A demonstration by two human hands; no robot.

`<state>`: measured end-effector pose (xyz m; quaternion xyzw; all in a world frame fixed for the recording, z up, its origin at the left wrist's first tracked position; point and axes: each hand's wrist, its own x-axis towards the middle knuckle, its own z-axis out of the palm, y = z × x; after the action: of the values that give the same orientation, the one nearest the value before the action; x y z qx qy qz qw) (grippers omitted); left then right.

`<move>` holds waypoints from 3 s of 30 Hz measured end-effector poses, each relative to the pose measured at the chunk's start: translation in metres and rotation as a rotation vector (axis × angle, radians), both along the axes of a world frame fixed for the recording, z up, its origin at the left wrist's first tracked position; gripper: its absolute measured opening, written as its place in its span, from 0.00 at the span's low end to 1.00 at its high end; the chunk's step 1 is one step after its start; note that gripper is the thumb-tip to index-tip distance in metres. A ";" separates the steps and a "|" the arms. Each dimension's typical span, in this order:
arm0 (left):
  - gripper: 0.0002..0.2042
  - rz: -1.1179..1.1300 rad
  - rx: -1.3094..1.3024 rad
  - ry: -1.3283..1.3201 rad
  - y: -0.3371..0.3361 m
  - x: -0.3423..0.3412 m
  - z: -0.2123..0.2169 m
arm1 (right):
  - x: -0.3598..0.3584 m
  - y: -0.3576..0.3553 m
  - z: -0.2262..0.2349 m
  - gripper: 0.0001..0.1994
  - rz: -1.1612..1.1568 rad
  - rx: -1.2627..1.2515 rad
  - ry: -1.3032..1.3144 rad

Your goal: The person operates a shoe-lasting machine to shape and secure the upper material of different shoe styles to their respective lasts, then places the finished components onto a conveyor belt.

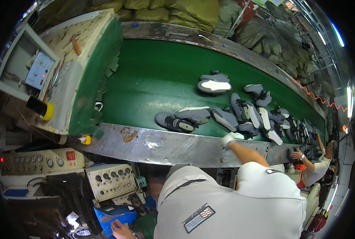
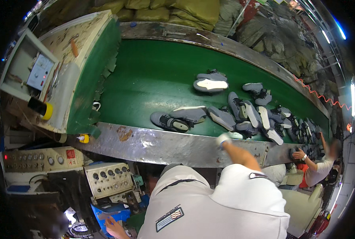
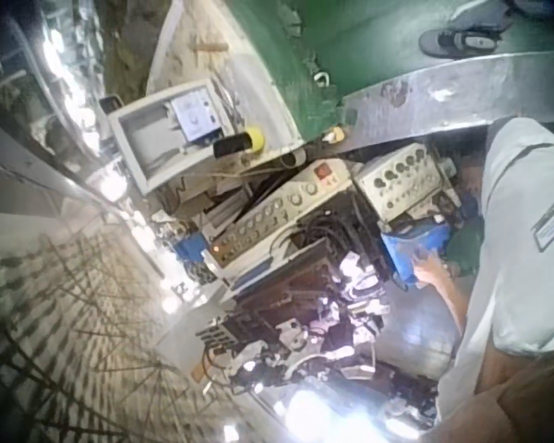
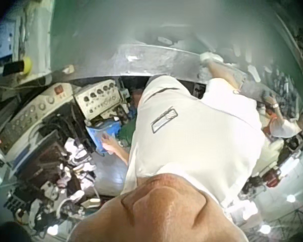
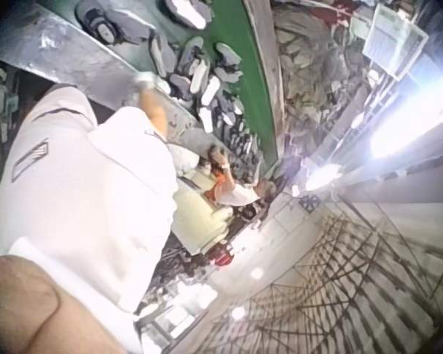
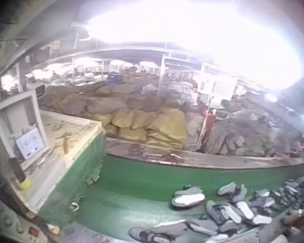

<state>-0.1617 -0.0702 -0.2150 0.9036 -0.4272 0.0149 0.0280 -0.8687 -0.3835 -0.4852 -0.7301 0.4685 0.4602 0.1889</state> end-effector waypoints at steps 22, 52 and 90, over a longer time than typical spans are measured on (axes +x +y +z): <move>0.10 -0.051 -0.309 -0.209 0.027 0.008 -0.073 | 0.271 0.034 0.054 0.11 -0.666 -0.292 -0.840; 0.10 -0.077 -0.261 0.088 0.028 -0.054 0.027 | 0.291 0.104 0.059 0.13 -1.264 -0.053 -0.881; 0.11 0.451 -0.245 -0.094 -0.025 -0.046 -0.008 | 0.561 -0.088 -0.030 0.14 0.402 -0.307 -1.143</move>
<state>-0.2075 -0.0949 -0.2231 0.9642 -0.2108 0.1143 0.1132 -0.3073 -0.4717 -0.5147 -0.9536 0.2074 -0.0493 0.2124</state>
